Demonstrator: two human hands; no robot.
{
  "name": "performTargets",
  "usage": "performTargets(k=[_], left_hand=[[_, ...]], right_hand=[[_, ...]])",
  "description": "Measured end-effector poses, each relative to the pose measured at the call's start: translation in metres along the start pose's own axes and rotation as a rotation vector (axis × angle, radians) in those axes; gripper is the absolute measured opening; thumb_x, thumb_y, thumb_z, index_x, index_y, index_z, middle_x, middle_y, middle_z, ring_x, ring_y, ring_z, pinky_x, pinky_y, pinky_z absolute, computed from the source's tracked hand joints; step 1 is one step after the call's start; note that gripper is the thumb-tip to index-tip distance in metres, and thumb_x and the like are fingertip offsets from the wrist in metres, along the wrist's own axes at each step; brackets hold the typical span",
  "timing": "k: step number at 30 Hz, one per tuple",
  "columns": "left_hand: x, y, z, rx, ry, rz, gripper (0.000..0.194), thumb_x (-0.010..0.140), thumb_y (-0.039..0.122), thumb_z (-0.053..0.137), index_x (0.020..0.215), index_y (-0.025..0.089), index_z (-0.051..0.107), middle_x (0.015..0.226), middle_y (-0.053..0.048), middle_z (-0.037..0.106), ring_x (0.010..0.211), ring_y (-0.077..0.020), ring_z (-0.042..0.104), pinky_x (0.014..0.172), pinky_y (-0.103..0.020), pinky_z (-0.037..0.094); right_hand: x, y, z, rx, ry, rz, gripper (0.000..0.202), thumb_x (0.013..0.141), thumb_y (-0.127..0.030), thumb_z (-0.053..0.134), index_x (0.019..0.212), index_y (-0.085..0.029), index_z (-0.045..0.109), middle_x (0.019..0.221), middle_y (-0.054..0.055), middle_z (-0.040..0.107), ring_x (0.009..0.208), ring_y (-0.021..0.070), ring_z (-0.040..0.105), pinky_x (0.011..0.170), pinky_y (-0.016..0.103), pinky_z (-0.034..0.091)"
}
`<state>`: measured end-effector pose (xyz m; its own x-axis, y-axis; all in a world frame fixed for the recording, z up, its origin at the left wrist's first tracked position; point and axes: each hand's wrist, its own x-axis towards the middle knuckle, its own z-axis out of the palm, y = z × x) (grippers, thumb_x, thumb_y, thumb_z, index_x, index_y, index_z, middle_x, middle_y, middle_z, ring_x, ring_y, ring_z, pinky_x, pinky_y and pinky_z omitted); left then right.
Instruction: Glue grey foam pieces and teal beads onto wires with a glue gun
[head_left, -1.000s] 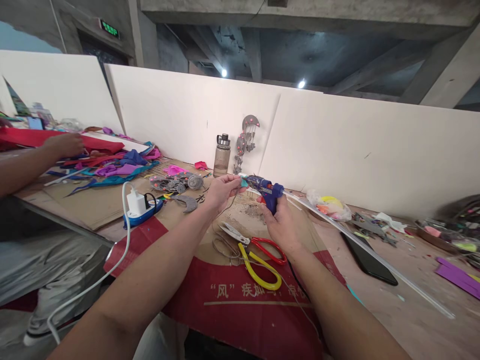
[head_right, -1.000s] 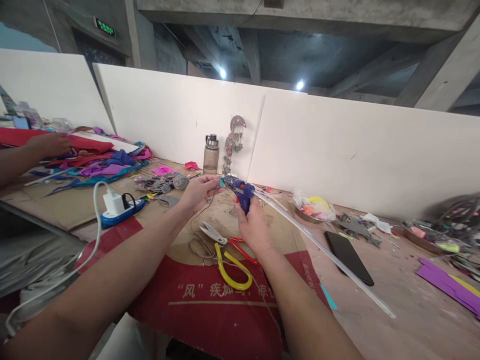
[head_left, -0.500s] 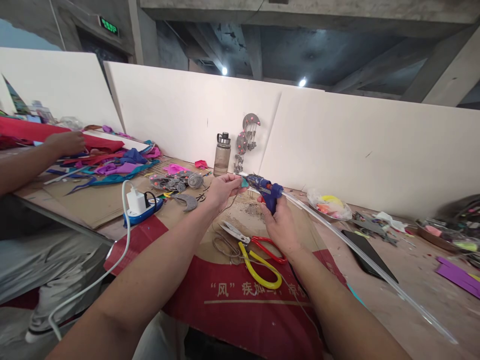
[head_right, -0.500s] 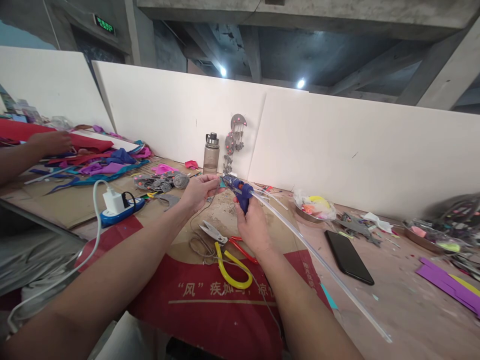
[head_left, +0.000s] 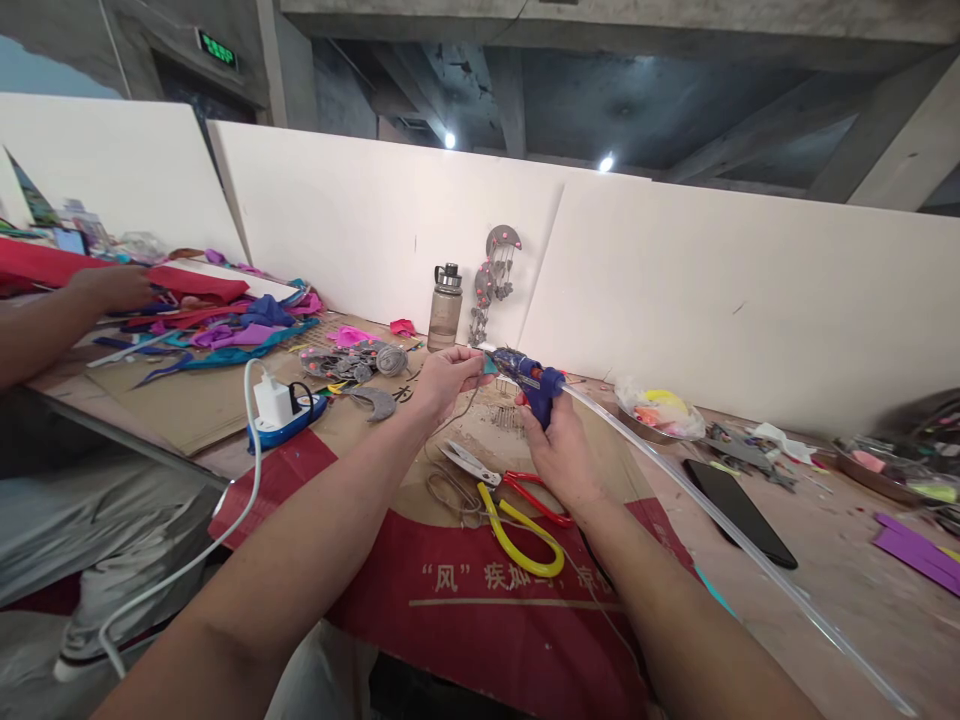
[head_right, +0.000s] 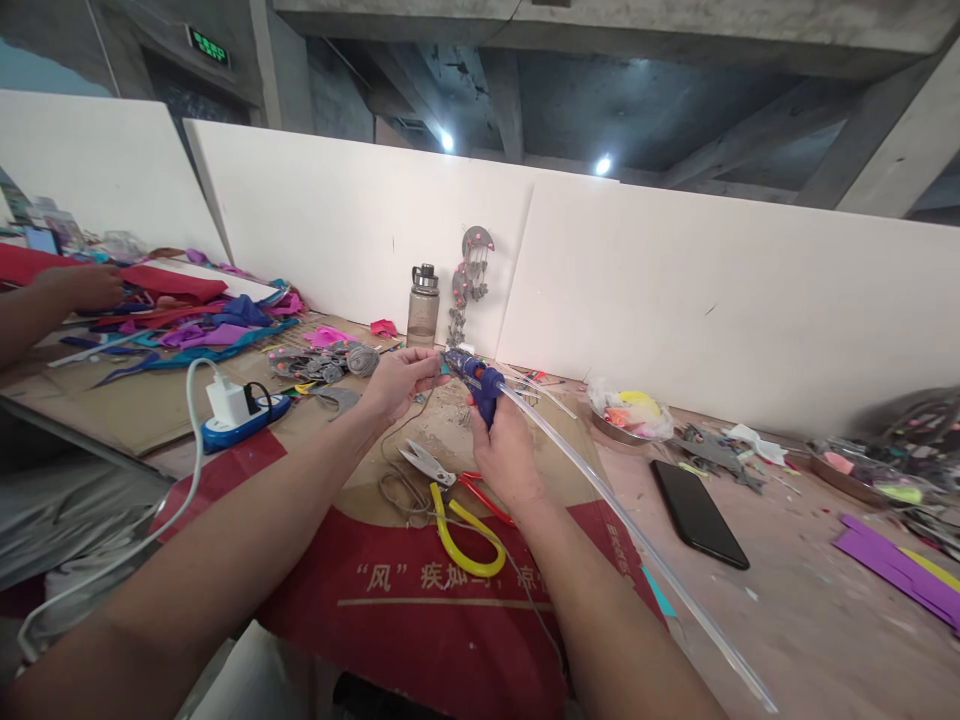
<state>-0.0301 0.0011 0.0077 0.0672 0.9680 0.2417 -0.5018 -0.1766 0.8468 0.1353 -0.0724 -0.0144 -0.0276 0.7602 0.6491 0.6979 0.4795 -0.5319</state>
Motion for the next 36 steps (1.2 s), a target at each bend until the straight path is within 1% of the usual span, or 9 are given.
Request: performTargets(k=[6,10,16,21,25,30,36], left_hand=[[0.0004,0.0,-0.001,-0.001,0.009,0.005,0.024,0.063,0.02,0.082,0.069,0.009,0.062,0.069,-0.002,0.066,0.062,-0.01,0.066,0.077,-0.029,0.056],[0.0014,-0.0016,-0.0021,0.003,-0.008,0.016,0.024,0.063,0.021,0.082,0.071,0.009,0.062,0.071,-0.002,0.067,0.064,-0.011,0.067,0.078,-0.029,0.056],[0.0021,-0.0029,-0.0021,0.017,-0.01,0.013,0.023,0.063,0.02,0.082,0.069,0.01,0.062,0.07,-0.002,0.066,0.064,-0.0114,0.067,0.079,-0.031,0.057],[0.0016,-0.0014,-0.0019,-0.003,0.008,0.013,0.024,0.062,0.021,0.082,0.068,0.01,0.062,0.07,-0.002,0.066,0.062,-0.009,0.065,0.08,-0.03,0.056],[0.0014,-0.0021,-0.0021,0.012,-0.003,0.007,0.023,0.061,0.02,0.082,0.068,0.01,0.063,0.07,-0.002,0.066,0.064,-0.01,0.065,0.079,-0.03,0.057],[0.0023,-0.0036,-0.0028,0.015,-0.01,0.017,0.024,0.062,0.021,0.082,0.07,0.01,0.062,0.072,-0.002,0.066,0.065,-0.0112,0.066,0.08,-0.031,0.057],[0.0023,-0.0021,-0.0024,0.003,0.002,0.007,0.023,0.062,0.02,0.082,0.069,0.01,0.063,0.068,-0.002,0.066,0.063,-0.0105,0.066,0.079,-0.03,0.057]], right_hand=[[-0.0006,0.0002,-0.0004,-0.009,0.03,-0.022,0.032,0.09,-0.037,0.046,0.119,-0.021,0.046,0.109,0.014,0.068,0.099,0.0293,0.065,0.088,0.048,0.051],[-0.0009,-0.001,-0.0011,-0.002,0.018,-0.012,0.03,0.09,-0.036,0.045,0.116,-0.021,0.047,0.106,0.013,0.068,0.096,0.0288,0.066,0.086,0.047,0.052],[-0.0001,-0.0025,-0.0013,-0.006,-0.003,0.016,0.029,0.089,-0.038,0.044,0.112,-0.02,0.047,0.104,0.015,0.068,0.095,0.0304,0.066,0.085,0.048,0.051],[-0.0007,-0.0023,-0.0012,-0.005,0.016,0.0,0.027,0.09,-0.037,0.045,0.112,-0.021,0.047,0.103,0.013,0.068,0.093,0.0296,0.066,0.085,0.048,0.052],[-0.0012,-0.0028,-0.0016,-0.005,0.011,-0.014,0.025,0.089,-0.034,0.046,0.111,-0.022,0.049,0.102,0.012,0.069,0.092,0.0284,0.066,0.083,0.046,0.052],[-0.0006,-0.0026,-0.0015,-0.014,0.005,-0.005,0.028,0.089,-0.035,0.045,0.112,-0.02,0.048,0.102,0.013,0.069,0.092,0.0289,0.066,0.085,0.047,0.052],[-0.0006,-0.0006,-0.0008,-0.015,0.032,-0.019,0.033,0.089,-0.036,0.045,0.117,-0.02,0.046,0.104,0.014,0.068,0.093,0.0294,0.066,0.084,0.047,0.052]])
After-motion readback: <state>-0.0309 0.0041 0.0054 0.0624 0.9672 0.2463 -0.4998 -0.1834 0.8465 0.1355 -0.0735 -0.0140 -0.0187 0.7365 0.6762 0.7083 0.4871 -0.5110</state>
